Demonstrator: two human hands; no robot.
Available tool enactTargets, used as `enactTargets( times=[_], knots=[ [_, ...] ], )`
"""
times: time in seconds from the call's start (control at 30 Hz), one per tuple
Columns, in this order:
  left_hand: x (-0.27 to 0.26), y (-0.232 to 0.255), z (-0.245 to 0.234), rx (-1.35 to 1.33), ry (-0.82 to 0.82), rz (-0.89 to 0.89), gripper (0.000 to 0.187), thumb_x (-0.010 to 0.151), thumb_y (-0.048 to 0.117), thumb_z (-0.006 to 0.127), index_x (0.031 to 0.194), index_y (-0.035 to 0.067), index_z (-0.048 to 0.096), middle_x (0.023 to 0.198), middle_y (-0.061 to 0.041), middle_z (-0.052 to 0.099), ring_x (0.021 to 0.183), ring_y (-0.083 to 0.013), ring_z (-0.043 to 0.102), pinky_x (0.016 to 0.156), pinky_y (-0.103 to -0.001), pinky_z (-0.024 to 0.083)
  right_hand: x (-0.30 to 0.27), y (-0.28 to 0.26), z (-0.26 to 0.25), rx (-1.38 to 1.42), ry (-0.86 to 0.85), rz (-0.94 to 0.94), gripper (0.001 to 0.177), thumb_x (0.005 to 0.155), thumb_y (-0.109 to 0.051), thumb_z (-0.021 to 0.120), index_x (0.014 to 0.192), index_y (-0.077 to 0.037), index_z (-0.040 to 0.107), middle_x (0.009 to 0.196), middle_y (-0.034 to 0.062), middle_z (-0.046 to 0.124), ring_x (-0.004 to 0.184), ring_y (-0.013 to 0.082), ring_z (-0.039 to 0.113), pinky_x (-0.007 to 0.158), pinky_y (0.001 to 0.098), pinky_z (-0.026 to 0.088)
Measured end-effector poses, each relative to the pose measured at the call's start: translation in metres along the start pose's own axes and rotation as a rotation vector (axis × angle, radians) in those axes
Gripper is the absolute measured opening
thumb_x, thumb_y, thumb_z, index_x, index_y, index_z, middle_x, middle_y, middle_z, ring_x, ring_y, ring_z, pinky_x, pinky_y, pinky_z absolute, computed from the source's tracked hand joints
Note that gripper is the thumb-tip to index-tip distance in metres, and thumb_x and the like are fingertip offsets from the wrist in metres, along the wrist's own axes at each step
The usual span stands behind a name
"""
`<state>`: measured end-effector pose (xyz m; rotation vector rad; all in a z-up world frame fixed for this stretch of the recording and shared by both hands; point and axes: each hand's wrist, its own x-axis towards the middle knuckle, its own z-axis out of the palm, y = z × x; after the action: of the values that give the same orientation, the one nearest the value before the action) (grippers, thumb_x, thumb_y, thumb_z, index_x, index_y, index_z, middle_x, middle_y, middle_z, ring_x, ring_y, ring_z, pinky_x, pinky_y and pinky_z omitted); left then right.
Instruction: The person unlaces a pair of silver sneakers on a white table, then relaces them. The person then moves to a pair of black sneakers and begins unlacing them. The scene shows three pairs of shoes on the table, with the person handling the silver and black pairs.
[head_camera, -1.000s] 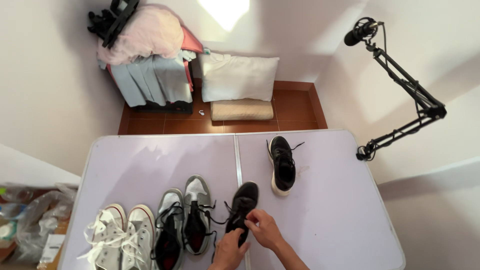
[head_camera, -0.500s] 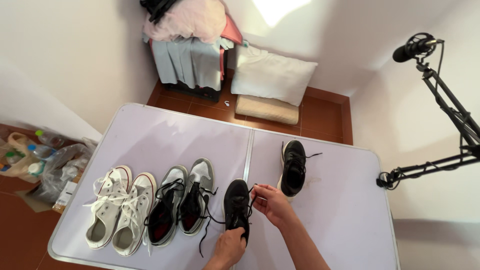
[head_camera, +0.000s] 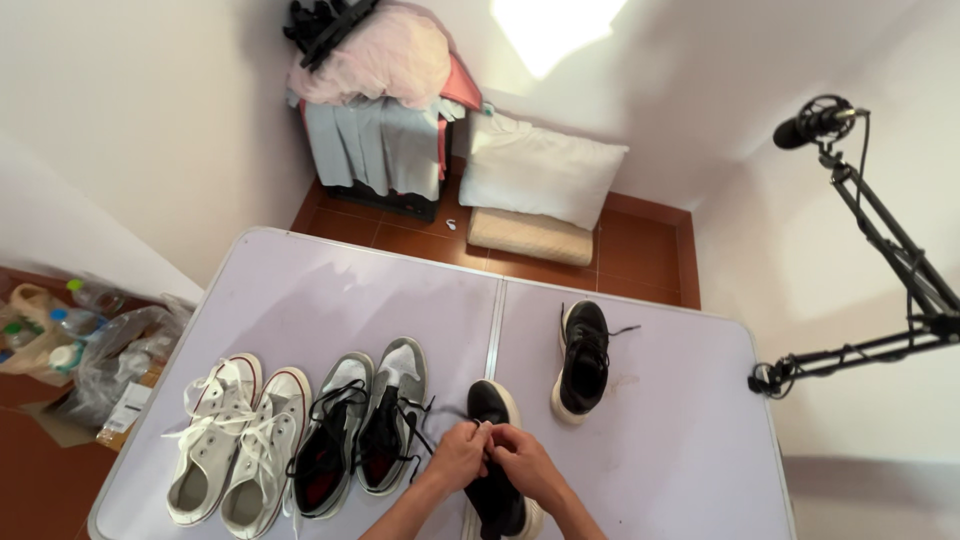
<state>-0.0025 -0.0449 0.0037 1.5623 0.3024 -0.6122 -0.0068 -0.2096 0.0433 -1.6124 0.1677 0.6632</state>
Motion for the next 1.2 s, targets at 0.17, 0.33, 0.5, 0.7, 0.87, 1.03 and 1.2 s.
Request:
enactTargets(
  times=[0.17,0.33,0.5,0.7,0.87,1.03,1.2],
  knots=[
    [0.012,-0.028,-0.004,-0.214,-0.147,-0.070,0.041,0.104,0.040,0.050,0.085,0.007,0.063,0.069,-0.003,0.063,0.060,-0.0153,0.065,0.057,-0.029,0.049,-0.035,0.021,0.023,-0.233,0.199,-0.235,0.057,0.076,0.000,0.064,0.133,-0.008,0.059,0.122,0.0089,0.069,0.117,0.0209,0.066,0.098,0.0346,0.051],
    [0.018,-0.033,-0.019,-0.380,-0.156,-0.088,0.033,0.100,0.035,0.051,0.084,0.008,0.061,0.072,-0.004,0.065,0.064,-0.0145,0.066,0.058,-0.028,0.050,-0.051,0.049,0.053,-0.614,0.625,-0.396,0.074,0.064,0.003,0.064,0.136,-0.010,0.055,0.132,0.0191,0.059,0.123,0.0415,0.056,0.105,0.0453,0.046],
    [0.026,0.020,-0.058,-0.123,0.022,-0.122,0.037,0.101,0.036,0.049,0.085,0.006,0.062,0.067,-0.004,0.059,0.057,-0.0177,0.058,0.055,-0.036,0.046,-0.056,0.072,0.052,-0.433,0.719,-0.093,0.071,0.069,0.005,0.057,0.136,-0.018,0.057,0.126,0.0123,0.063,0.110,0.0318,0.067,0.096,0.0377,0.055],
    [-0.005,0.063,-0.056,0.506,-0.008,0.118,0.031,0.095,0.033,0.058,0.086,0.007,0.072,0.066,-0.009,0.066,0.063,-0.0230,0.068,0.067,-0.041,0.055,-0.057,0.061,0.041,-0.225,0.690,-0.057,0.058,0.073,0.001,0.064,0.129,-0.015,0.061,0.126,0.0102,0.062,0.107,0.0279,0.070,0.087,0.0358,0.061],
    [-0.035,0.056,-0.049,1.181,0.465,0.430,0.033,0.080,0.023,0.069,0.109,0.010,0.063,0.101,-0.014,0.065,0.090,-0.0342,0.068,0.072,-0.051,0.052,-0.057,0.032,0.024,-0.654,0.673,-0.467,0.042,0.079,0.002,0.062,0.117,-0.015,0.071,0.127,0.0070,0.067,0.114,0.0297,0.062,0.090,0.0415,0.054],
    [-0.060,0.018,-0.008,0.861,0.123,0.313,0.025,0.084,0.017,0.069,0.107,0.012,0.059,0.107,-0.012,0.063,0.102,-0.0363,0.064,0.085,-0.049,0.051,-0.047,0.017,0.017,-1.019,0.212,-0.209,0.014,0.087,-0.017,0.071,0.101,-0.018,0.069,0.103,-0.0026,0.067,0.103,0.0245,0.060,0.088,0.0423,0.045],
    [-0.054,-0.018,0.012,0.719,0.030,0.316,0.023,0.085,0.012,0.069,0.105,0.008,0.057,0.103,-0.015,0.063,0.097,-0.0410,0.064,0.084,-0.049,0.053,-0.039,0.028,0.010,-1.225,0.105,-0.242,0.008,0.091,-0.017,0.068,0.098,-0.015,0.064,0.098,0.0033,0.064,0.101,0.0269,0.058,0.085,0.0446,0.042]
  ],
)
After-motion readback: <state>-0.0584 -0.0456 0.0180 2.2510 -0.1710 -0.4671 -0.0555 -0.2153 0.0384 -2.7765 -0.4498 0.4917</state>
